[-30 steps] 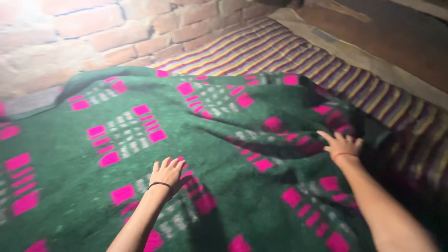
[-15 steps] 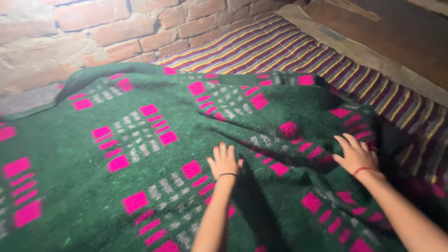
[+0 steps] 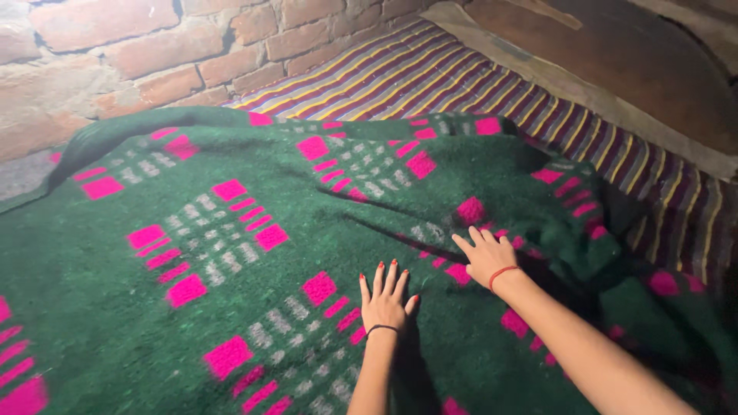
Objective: The person folds a green patterned blanket on a bed. They repeatedly fold the blanket in half, smooth the surface, and adjust the edges to create a compact stack.
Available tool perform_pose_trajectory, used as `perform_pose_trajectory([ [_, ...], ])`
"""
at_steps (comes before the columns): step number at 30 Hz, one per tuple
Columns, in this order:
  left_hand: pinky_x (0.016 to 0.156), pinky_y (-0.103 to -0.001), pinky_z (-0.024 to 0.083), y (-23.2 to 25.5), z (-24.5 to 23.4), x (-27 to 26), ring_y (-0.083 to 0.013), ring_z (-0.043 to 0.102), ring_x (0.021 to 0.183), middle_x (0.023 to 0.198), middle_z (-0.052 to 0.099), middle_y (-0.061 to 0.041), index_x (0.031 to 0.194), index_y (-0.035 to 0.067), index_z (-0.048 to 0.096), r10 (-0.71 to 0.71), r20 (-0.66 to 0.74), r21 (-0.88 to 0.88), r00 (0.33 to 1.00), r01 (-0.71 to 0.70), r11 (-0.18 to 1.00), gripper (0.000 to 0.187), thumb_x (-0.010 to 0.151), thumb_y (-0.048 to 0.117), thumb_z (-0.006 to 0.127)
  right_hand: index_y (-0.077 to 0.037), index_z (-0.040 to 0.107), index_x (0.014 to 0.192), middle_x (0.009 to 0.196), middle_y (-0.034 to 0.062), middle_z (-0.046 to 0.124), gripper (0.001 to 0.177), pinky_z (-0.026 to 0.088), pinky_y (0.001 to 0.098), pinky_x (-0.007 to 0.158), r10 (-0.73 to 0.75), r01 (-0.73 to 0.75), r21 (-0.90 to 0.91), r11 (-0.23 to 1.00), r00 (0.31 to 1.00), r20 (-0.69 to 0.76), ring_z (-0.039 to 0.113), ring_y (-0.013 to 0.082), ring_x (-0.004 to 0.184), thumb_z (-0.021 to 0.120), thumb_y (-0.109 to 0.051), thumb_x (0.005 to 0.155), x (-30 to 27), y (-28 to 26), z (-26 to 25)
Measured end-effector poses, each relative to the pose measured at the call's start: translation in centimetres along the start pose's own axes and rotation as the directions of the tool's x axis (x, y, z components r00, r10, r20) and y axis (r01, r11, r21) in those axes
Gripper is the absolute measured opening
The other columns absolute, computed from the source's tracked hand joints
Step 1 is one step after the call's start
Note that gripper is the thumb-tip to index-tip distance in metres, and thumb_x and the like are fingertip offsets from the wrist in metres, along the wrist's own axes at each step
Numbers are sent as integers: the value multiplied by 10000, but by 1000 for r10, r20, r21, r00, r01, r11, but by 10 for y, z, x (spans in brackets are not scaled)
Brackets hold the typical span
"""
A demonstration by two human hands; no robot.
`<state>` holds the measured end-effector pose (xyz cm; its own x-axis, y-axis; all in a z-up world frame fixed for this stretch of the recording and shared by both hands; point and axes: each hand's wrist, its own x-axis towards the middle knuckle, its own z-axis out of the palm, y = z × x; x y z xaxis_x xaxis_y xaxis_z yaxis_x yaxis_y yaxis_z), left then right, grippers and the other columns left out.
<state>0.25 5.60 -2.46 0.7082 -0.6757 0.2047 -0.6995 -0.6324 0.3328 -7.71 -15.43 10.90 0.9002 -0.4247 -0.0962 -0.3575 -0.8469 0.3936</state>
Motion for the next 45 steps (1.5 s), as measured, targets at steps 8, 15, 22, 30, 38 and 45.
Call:
perform_pose_trajectory([
  [8, 1242, -586, 8, -23, -18, 3, -203, 72, 1570, 1695, 152, 58, 1550, 313, 372, 80, 264, -207, 961, -24, 978, 743, 892, 566, 608, -315, 593, 1374, 1304, 21, 655, 479, 497, 501, 1028, 9, -9, -4, 1000, 992, 126, 615, 249, 1250, 624, -322, 896, 45, 30, -5],
  [15, 1229, -575, 51, -28, -22, -3, -224, 105, 1556, 1684, 201, 40, 1545, 291, 388, 126, 208, -162, 970, -93, 982, 713, 918, 543, 616, -254, 623, 1284, 1331, 35, 601, 430, 469, 526, 1049, 120, -107, 184, 977, 991, -64, 533, 270, 1315, 692, -385, 881, 102, 49, -46],
  [22, 1213, -585, 72, -31, -25, -7, -241, 185, 1531, 1660, 281, 16, 1517, 240, 446, 204, 96, -132, 974, -191, 973, 673, 938, 552, 586, -272, 474, 1455, 1511, 14, 443, 783, 382, 552, 1057, 38, 58, 241, 969, 926, -374, 391, 271, 1403, 831, -331, 761, 139, 0, -60],
  [30, 1199, -602, 96, -69, -49, 5, -246, 255, 1511, 1628, 357, -15, 1478, 250, 500, 349, -93, 75, 933, -343, 936, 636, 949, 598, 548, -278, 422, 1523, 1559, 37, 419, 926, 289, 613, 1116, 50, 70, 238, 969, 885, -463, 336, 304, 1456, 864, -384, 717, 208, -1, -59],
  [38, 1183, -603, 143, -138, -72, 17, -221, 277, 1479, 1610, 343, 19, 1487, 294, 456, 155, -272, 280, 950, -76, 957, 646, 913, 584, 516, -280, 394, 1539, 1490, 50, 493, 921, 230, 660, 1121, -7, 123, 261, 958, 914, -405, 380, 304, 1412, 788, -568, 759, 259, 5, -24],
  [45, 1160, -686, 190, -159, -69, 32, -150, 295, 1473, 1610, 319, 76, 1517, 352, 425, -299, -227, 390, 927, 367, 844, 695, 887, 641, 479, -330, 419, 1535, 1285, 95, 643, 854, 311, 548, 1083, -73, 130, 222, 966, 966, -248, 562, 315, 1218, 581, -773, 824, 273, -1, 6],
])
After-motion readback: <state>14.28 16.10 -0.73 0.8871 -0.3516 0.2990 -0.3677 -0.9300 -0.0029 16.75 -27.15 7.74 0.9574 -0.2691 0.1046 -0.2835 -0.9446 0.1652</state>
